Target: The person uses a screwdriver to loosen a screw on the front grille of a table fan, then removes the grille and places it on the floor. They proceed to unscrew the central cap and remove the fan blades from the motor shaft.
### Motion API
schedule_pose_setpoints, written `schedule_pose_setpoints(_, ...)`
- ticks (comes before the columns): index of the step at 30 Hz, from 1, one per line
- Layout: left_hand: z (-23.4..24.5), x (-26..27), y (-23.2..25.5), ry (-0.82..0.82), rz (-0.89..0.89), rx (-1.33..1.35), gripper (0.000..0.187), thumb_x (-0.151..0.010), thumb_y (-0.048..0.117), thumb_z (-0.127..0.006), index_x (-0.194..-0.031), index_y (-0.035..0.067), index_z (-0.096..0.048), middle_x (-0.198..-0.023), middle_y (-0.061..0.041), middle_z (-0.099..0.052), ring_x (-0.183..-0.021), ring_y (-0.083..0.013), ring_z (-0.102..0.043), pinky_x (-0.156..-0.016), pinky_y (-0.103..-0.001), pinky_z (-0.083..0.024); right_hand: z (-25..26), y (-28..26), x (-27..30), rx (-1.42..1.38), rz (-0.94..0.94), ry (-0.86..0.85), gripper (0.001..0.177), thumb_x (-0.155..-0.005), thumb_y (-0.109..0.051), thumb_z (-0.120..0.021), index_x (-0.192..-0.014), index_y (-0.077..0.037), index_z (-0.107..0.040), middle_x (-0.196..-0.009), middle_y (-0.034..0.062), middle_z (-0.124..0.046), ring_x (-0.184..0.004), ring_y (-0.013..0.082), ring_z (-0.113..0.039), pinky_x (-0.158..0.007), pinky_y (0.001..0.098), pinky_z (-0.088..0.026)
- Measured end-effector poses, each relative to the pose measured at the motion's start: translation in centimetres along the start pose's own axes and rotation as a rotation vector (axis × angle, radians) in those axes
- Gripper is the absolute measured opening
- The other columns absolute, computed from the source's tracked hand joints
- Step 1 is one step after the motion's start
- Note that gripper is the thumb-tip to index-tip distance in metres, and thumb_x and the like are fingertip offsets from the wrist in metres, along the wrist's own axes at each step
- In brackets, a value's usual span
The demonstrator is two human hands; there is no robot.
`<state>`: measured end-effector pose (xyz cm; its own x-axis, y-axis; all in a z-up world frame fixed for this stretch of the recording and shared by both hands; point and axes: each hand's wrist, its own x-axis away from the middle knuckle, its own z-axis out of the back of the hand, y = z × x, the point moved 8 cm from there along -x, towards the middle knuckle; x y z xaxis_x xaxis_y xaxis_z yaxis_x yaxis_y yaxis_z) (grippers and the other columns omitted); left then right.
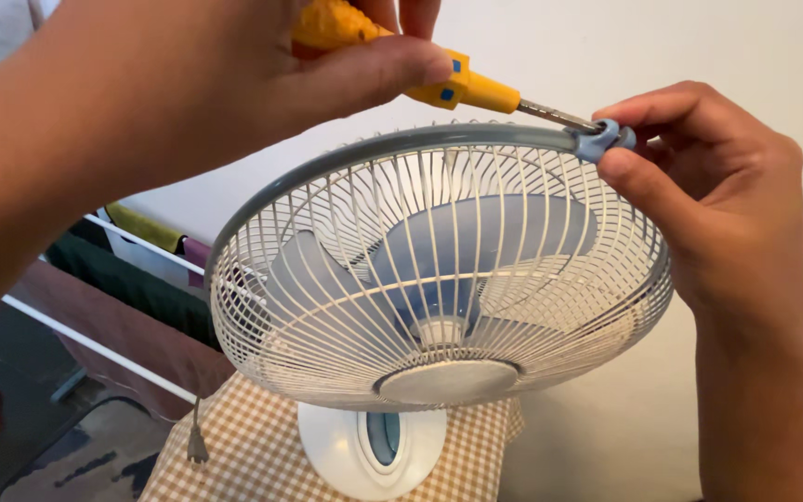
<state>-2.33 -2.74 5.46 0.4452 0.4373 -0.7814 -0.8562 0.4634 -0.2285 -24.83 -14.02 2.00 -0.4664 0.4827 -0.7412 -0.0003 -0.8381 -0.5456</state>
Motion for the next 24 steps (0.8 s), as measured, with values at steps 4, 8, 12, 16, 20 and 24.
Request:
schedule_pose_setpoints(4, 0.2, -0.1, 0.2, -0.050, -0.014, 0.022, 0.035, -0.093, 0.034, -0.080, -0.108, 0.003, -0.071, -0.084, -0.013, -0.072, -0.071, -0.0245, -0.072, -0.060, -0.036, -0.058, -0.1, -0.3, -0.2, 0.015, -0.002, 0.005, 0.022, -0.094, 0.001, -0.070, -0.115, 0.002, -0.066, -0.102, 0.0028, -0.068, -0.091, 0.0068, -0.063, -0.081, 0.0192, -0.053)
schedule_pose_setpoints(8, -0.2, 0.0, -0.2, -0.139, 0.039, 0.049, 0.042, -0.085, 0.032, -0.087, -0.111, 0.003, -0.069, -0.088, -0.015, -0.071, -0.079, -0.0261, -0.074, -0.068, -0.036, -0.061, -0.2, -0.5, -0.2, 0.042, 0.007, -0.012, 0.021, -0.093, 0.000, -0.070, -0.114, 0.001, -0.066, -0.101, 0.0031, -0.068, -0.091, 0.0066, -0.063, -0.081, 0.0193, -0.054)
schedule_pose_setpoints(12, 0.9, 0.4, 1.0, -0.012, -0.112, 0.018, 0.034, -0.091, 0.022, -0.083, -0.109, -0.002, -0.069, -0.097, -0.020, -0.072, -0.083, -0.0284, -0.074, -0.074, -0.036, -0.060, -0.2, -0.5, -0.1, 0.056, 0.011, -0.012, 0.022, -0.095, 0.000, -0.071, -0.116, 0.002, -0.066, -0.101, 0.0037, -0.069, -0.091, 0.0070, -0.063, -0.081, 0.0194, -0.053)
schedule_pose_setpoints(16, -0.5, 0.7, 0.1, -0.142, 0.025, -0.101, 0.028, -0.102, 0.028, -0.069, -0.120, 0.007, -0.072, -0.092, -0.012, -0.075, -0.065, -0.0234, -0.069, -0.059, -0.035, -0.055, -0.1, -0.6, -0.3, 0.062, -0.002, -0.008, 0.022, -0.094, 0.000, -0.071, -0.115, 0.002, -0.066, -0.100, 0.0034, -0.069, -0.090, 0.0062, -0.063, -0.079, 0.0188, -0.053)
schedule_pose_setpoints(20, 0.0, 0.8, 0.8, -0.066, -0.007, -0.060, 0.029, -0.105, 0.028, -0.070, -0.118, 0.003, -0.068, -0.089, -0.014, -0.071, -0.064, -0.0233, -0.068, -0.056, -0.034, -0.053, 0.0, -0.9, -0.5, 0.097, -0.018, -0.033, 0.023, -0.093, 0.000, -0.071, -0.115, 0.001, -0.066, -0.100, 0.0029, -0.068, -0.090, 0.0059, -0.063, -0.080, 0.0189, -0.055)
schedule_pose_setpoints(24, -0.2, 0.5, 1.0, -0.075, -0.059, -0.069, 0.036, -0.097, 0.033, -0.074, -0.116, 0.003, -0.065, -0.095, -0.016, -0.071, -0.075, -0.0285, -0.072, -0.061, -0.036, -0.057, 0.0, -0.7, -0.5, 0.089, 0.000, -0.038, 0.023, -0.093, 0.000, -0.070, -0.115, 0.001, -0.066, -0.102, 0.0025, -0.068, -0.091, 0.0058, -0.063, -0.082, 0.0193, -0.054)
